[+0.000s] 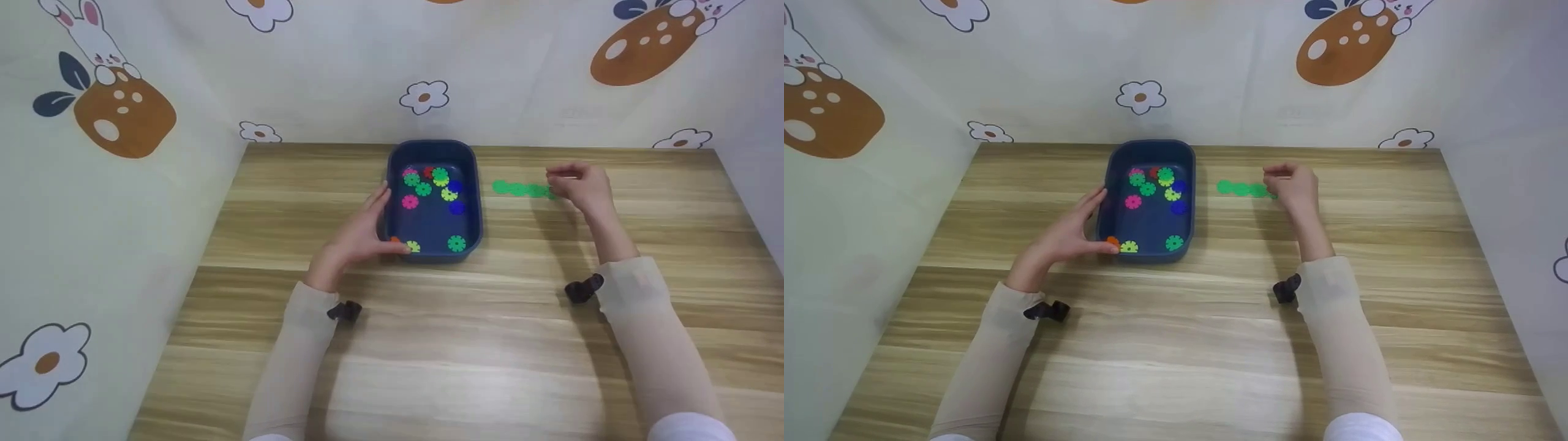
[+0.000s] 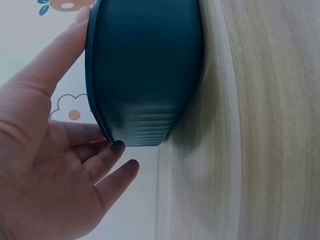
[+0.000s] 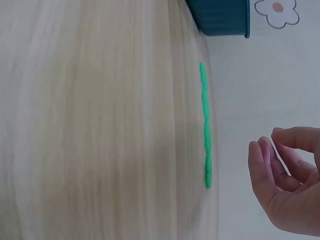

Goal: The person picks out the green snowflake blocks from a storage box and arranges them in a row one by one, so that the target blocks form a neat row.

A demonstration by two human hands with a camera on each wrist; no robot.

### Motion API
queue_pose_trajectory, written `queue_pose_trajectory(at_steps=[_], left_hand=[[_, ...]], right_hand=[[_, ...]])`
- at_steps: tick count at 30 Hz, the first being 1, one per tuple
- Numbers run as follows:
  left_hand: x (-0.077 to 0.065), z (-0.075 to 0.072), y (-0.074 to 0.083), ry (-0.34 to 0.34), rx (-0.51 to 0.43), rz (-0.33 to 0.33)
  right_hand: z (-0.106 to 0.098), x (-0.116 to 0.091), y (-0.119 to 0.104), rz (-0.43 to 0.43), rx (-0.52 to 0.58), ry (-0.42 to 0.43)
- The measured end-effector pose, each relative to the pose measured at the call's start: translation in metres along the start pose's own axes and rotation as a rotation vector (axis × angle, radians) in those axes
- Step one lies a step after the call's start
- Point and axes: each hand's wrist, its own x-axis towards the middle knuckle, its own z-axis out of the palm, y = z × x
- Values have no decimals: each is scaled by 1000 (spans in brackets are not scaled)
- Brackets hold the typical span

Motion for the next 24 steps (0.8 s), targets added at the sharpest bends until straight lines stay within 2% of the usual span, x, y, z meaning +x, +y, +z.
queue_pose_trajectory(at_steps=[6,15,24], left_hand=[[1,0,-2,-7,7,11],[2,0,-1,-11,21,9],[2,0,-2,-10,22,11]], right_hand=[[13,-7,-10,-42,46,-46],[35,-18,-25,-138,-27,-114],[64,-31,-39,-187,51,-203]])
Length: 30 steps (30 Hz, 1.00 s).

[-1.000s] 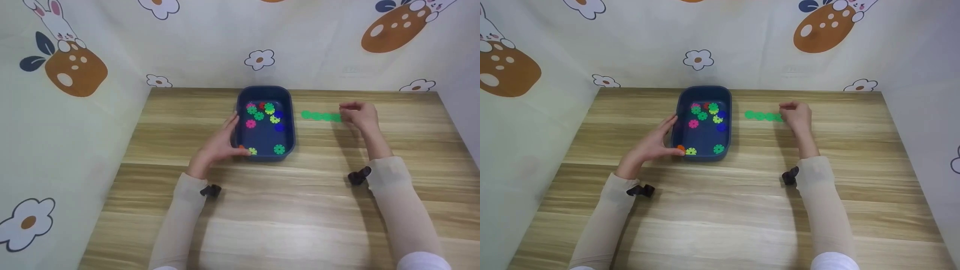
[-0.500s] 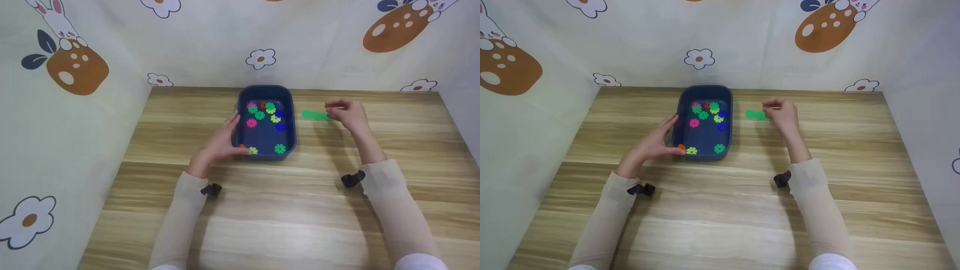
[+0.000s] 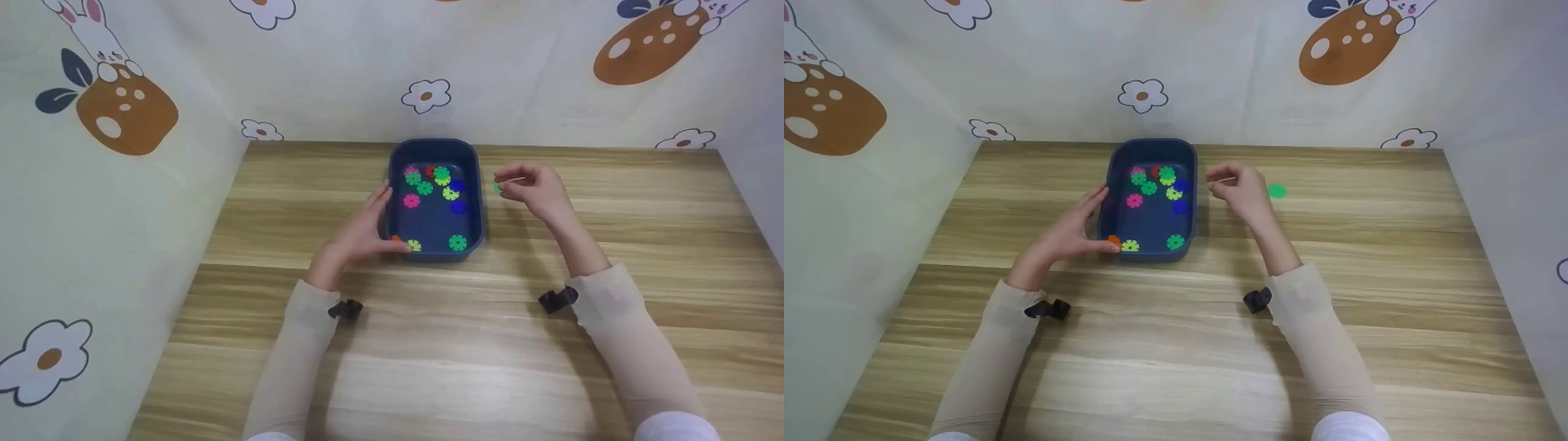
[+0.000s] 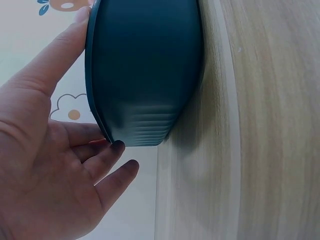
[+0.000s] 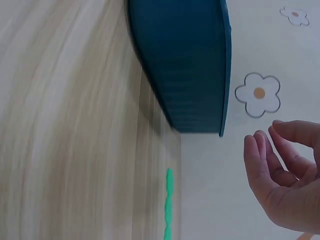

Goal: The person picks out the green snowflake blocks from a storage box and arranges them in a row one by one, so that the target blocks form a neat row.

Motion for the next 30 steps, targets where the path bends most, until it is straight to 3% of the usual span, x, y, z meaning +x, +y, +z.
queue_pose_trajectory(at_steps=[9,16,22,30], left_hand=[[-2,1,1,-1,-13,-13],[-2,1,1,0,-26,-24],[-3,0,2,2,-23,-16],[-3,-1,3,4,-17,-19]], right_hand=[[31,-1,-9,10,-48,-94],[58,1,-13,-18,-101,-243],[80,4,-13,-96,-238,-378],[96,5,-10,-36,-463,-593]])
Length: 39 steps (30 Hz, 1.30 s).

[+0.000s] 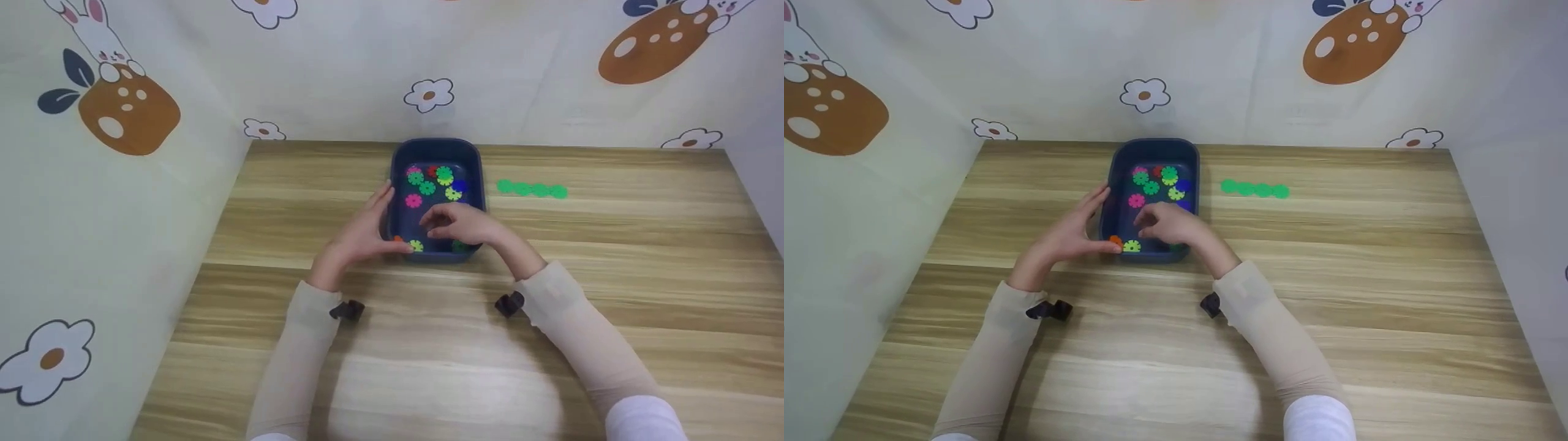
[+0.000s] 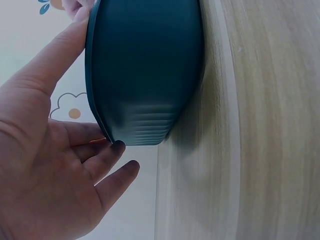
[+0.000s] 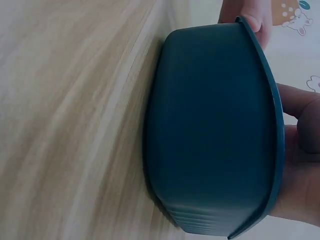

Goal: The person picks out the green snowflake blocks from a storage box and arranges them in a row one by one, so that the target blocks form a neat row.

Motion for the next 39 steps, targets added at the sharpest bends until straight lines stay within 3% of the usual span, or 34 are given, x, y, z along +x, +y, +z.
queue_pose_trajectory(at_steps=[7,16,20,31,39], left_hand=[[1,1,-1,6,-17,30],[0,1,-1,2,-12,25],[0,0,-1,2,-3,21],[-1,0,0,12,5,28],[-1,0,1,17,13,33]], right_hand=[[-1,0,-3,-10,-122,-114],[-4,3,0,-35,-128,-231],[-5,3,2,-36,-72,-263],[-16,3,11,-34,255,-380],[-17,3,13,-56,292,-363]])
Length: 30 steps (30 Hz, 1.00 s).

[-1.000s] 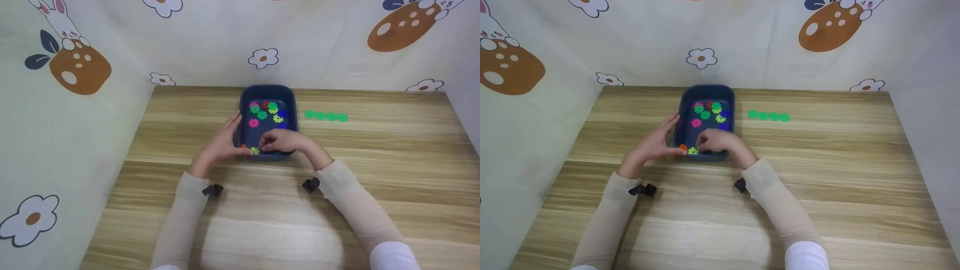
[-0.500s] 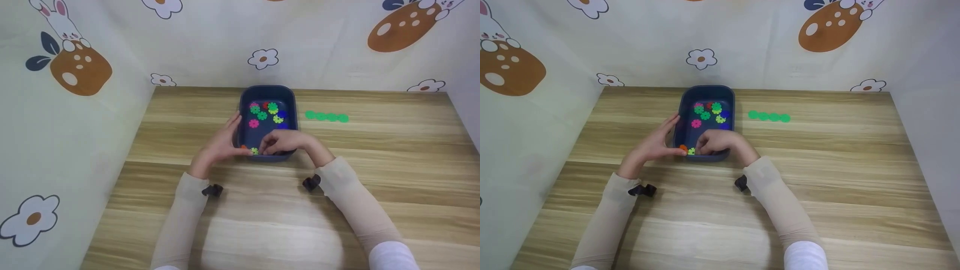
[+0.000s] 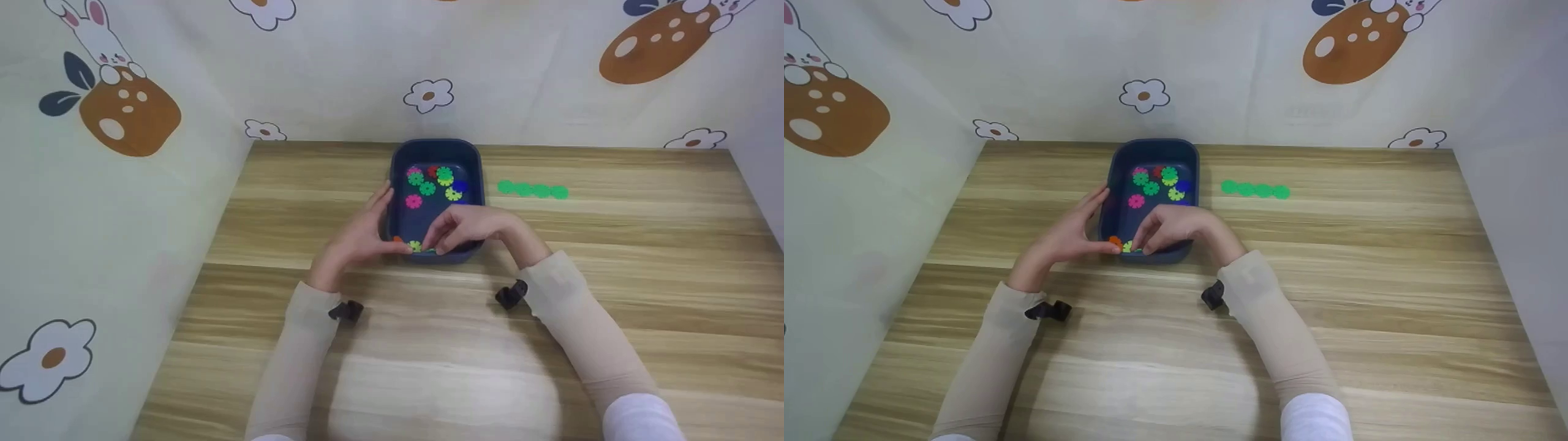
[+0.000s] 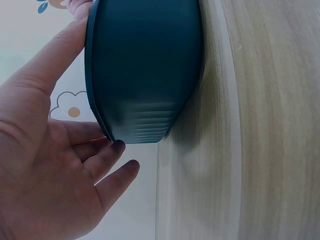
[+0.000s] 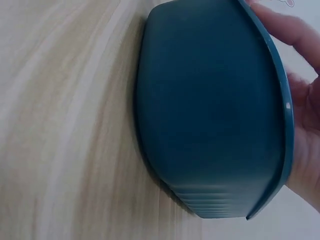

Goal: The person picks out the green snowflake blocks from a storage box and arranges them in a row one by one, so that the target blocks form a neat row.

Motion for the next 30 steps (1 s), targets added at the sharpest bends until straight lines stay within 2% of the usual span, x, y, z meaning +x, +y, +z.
queue_pose_trajectory(at_steps=[4,12,22,30], left_hand=[[0,0,1,-6,5,-14],[-1,-1,0,-17,13,-28],[0,-1,1,-17,4,-32],[2,0,0,-18,-10,-22]], right_hand=[[1,0,1,-12,-20,59],[10,4,2,-62,-138,206],[16,3,2,-54,-64,340],[16,1,0,-89,-71,415]])
